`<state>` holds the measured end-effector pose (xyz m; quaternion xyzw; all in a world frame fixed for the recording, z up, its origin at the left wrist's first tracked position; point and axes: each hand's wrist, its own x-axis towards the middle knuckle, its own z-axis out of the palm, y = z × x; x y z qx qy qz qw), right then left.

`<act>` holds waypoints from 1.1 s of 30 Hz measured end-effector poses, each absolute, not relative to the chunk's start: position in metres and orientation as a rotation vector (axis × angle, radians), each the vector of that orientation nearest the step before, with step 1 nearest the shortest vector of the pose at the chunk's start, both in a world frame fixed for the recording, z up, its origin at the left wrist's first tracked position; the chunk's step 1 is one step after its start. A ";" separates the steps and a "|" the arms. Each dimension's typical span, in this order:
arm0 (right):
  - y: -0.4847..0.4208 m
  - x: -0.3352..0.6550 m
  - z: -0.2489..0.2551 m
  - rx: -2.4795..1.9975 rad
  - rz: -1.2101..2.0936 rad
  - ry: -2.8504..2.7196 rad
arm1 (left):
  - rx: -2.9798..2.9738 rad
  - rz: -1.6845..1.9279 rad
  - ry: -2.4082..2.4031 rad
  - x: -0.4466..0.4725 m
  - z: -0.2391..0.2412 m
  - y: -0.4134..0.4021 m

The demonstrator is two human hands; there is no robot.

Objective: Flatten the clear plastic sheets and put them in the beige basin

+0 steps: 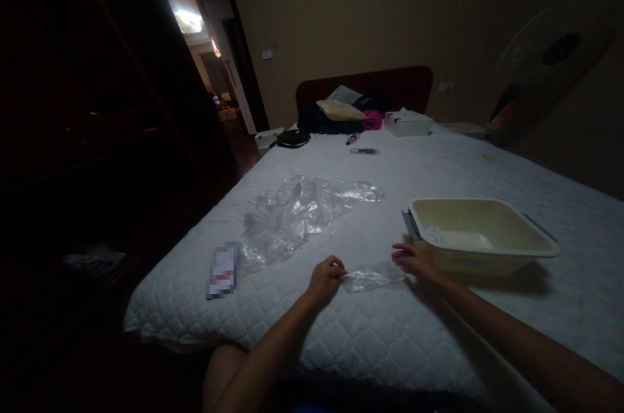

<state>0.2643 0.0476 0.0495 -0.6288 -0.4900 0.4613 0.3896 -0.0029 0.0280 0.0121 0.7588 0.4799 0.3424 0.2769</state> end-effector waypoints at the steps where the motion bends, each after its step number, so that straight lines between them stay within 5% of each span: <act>1: 0.046 0.264 0.054 -1.577 1.058 -1.337 | 2.039 0.915 1.297 -0.003 0.012 0.027; 5: 0.029 0.246 0.065 -1.455 0.526 -1.844 | 2.050 0.920 1.296 -0.003 0.012 0.027; 11: -0.012 0.210 0.033 -1.316 0.245 -2.415 | 2.064 0.980 1.264 -0.004 0.010 0.027; 23: -0.027 0.217 0.006 -1.212 0.167 -2.631 | 2.319 0.966 1.273 -0.016 0.028 0.002; 33: -0.026 0.229 0.002 -1.238 0.119 -2.624 | 2.822 0.388 1.109 -0.012 0.013 -0.032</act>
